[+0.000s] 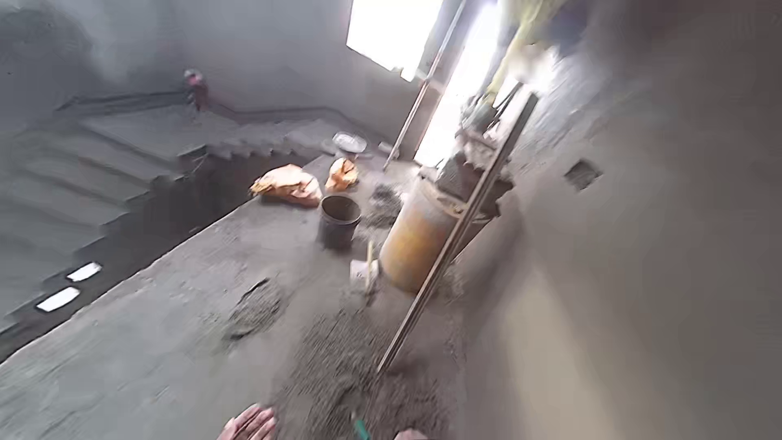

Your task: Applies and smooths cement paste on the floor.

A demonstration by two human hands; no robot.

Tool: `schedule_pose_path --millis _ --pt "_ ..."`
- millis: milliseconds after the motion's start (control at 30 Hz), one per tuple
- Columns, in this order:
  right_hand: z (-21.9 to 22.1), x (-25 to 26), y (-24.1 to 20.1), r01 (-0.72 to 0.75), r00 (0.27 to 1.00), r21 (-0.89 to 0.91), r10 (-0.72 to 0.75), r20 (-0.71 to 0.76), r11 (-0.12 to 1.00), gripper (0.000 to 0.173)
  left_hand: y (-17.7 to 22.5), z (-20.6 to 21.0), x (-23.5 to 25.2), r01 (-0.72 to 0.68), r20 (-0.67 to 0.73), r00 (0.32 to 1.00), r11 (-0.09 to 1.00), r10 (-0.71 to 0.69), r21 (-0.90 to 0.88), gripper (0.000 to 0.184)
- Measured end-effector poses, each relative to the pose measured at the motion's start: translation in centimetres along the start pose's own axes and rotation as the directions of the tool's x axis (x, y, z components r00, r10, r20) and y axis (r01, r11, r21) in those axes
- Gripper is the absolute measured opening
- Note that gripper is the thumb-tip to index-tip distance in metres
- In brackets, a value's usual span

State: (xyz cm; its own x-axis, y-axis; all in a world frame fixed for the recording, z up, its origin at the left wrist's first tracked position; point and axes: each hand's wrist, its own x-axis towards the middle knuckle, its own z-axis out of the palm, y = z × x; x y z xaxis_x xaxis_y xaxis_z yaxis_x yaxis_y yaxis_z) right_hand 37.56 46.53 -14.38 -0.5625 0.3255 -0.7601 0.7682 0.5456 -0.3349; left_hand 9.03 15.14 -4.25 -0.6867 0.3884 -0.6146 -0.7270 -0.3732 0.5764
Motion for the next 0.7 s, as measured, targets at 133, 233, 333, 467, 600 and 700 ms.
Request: schedule_pose_path --millis 133,233,333,467,600,700 --pt "-0.6 5.2 2.1 -0.002 0.984 -0.192 0.036 0.172 0.981 0.040 -7.1 -1.0 0.5 -0.005 -0.166 0.986 0.997 -0.008 -0.076 0.048" --pt "0.3 11.9 2.1 -0.062 0.995 -0.315 0.085 0.058 0.947 0.037 -13.2 -2.8 0.7 0.057 -0.169 0.984 0.998 -0.051 0.031 0.050" --pt "4.5 19.3 3.4 -0.035 0.998 -0.418 0.013 -0.054 0.908 0.035 -21.4 -8.5 2.1 0.210 -0.169 0.969 0.959 -0.178 0.193 0.048" --pt "12.5 30.2 8.5 -0.057 0.992 -0.495 0.103 0.066 0.867 0.042 -31.2 -17.7 2.8 0.424 -0.339 0.870 0.893 -0.357 0.149 0.044" --pt "18.4 38.7 12.8 -0.127 0.956 -0.520 0.245 0.164 0.845 0.041 -38.1 -24.6 1.3 0.501 -0.491 0.759 0.865 -0.427 0.023 0.043" --pt "22.2 43.7 15.8 -0.227 0.935 -0.515 0.333 0.124 0.827 0.042 -42.1 -27.8 1.9 0.526 -0.530 0.710 0.850 -0.464 -0.040 0.044"
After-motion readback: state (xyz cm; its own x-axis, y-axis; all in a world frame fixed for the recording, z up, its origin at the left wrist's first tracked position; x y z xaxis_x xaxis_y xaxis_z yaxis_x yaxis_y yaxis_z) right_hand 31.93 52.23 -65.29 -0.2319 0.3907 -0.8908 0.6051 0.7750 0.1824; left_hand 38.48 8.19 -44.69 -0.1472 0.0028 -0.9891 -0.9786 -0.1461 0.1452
